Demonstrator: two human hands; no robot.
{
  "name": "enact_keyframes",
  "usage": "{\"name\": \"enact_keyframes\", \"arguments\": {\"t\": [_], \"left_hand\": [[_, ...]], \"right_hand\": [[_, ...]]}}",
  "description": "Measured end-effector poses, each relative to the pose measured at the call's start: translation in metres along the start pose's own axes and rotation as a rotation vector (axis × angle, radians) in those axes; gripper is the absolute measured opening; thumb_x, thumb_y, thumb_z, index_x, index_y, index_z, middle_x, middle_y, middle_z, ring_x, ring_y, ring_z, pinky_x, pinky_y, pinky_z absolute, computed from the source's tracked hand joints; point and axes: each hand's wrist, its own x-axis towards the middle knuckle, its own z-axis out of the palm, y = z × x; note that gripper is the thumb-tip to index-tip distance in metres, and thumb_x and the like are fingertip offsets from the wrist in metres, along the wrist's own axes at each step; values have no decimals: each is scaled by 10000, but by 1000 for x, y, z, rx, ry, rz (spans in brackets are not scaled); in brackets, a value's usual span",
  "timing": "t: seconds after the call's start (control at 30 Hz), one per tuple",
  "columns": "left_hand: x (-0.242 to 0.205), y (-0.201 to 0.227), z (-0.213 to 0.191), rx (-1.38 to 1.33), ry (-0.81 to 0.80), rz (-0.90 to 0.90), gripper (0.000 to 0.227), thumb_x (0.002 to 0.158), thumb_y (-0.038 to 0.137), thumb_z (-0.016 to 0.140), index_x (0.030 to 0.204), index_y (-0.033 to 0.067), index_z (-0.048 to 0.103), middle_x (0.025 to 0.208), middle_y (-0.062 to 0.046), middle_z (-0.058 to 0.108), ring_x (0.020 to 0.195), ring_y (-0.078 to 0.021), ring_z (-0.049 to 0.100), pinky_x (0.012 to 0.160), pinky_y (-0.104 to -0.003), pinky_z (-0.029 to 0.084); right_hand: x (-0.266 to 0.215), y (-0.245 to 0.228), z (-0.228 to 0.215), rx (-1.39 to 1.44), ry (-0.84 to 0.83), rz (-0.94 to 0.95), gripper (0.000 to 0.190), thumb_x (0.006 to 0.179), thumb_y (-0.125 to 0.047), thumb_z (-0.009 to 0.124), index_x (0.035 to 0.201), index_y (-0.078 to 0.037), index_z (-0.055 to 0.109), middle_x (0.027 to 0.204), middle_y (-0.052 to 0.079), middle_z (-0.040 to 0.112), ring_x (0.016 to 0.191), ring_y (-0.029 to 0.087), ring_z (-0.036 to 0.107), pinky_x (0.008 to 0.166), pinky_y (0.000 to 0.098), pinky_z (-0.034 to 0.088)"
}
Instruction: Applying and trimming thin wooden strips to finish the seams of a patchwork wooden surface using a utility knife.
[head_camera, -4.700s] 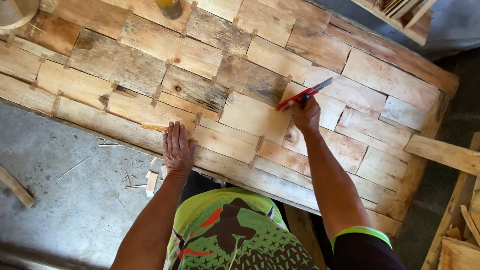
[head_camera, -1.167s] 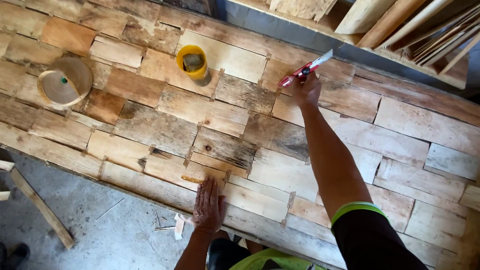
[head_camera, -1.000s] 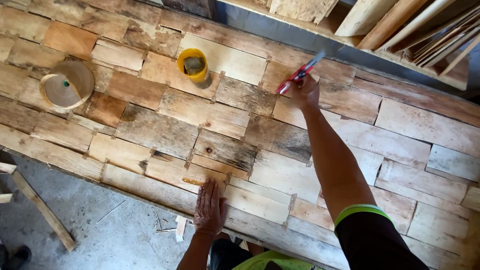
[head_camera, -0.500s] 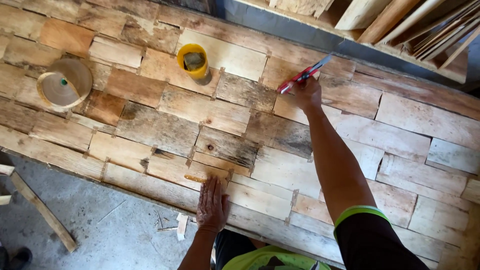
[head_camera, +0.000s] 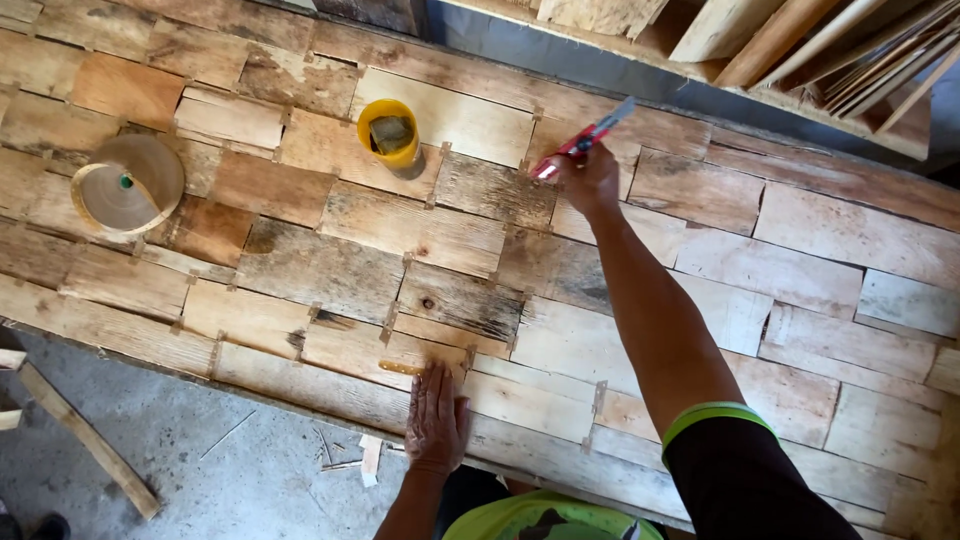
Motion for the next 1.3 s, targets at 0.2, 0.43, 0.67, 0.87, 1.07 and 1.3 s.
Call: {"name": "enact_keyframes", "arguments": {"t": [0.2,0.43,0.67,0.87,1.07,1.3], "left_hand": [[6,-2,-2,-32,-25,-20,609,975,267,576,1465,-53,407,1541,-239,436,1460,-395,390,1225,-525,259],[-6,-3,-2,-37,-48,-49,586,988,274,573,1452,-52,426,1541,-243,439,1464,-393,386,1224,-513,260],[0,-9,2,-44,-36,-22,575,998,277,568,1451,-48,429,1535,-248,441,1461,-394,391,1217,-513,270],[4,-6,-3,-54,-40,-28,571,995,268,567,1454,-43,432,1541,-235,438,1461,-385,390,1220,-509,267],[7,-7,0,-40,-63,-31,580,987,260,565,1456,-52,428,1553,-233,421,1478,-383,361,1224,-506,248],[6,-6,-1,-64,-71,-46,575,999,274,562,1455,-51,435,1554,-230,424,1480,-368,365,1229,-499,251]], "right_hand": [[24,35,50,164,180,-91,213,887,-176,805,975,-62,648,867,49,762,781,184,699,712,332,552],[15,17,36,-53,172,-65,232,894,-217,804,999,-55,675,850,53,740,760,194,715,707,356,560],[29,19,42,-135,122,-37,266,862,-223,846,966,-46,677,820,89,724,728,220,697,670,379,549],[27,-2,37,-145,84,34,260,864,-239,836,965,-69,667,813,55,730,707,191,694,649,355,543],[34,21,43,-105,122,-44,251,879,-226,829,978,-67,661,805,55,728,698,195,679,642,350,533],[18,-3,26,-185,115,-8,282,890,-257,850,962,-56,666,785,79,711,671,220,651,638,373,510]]}}
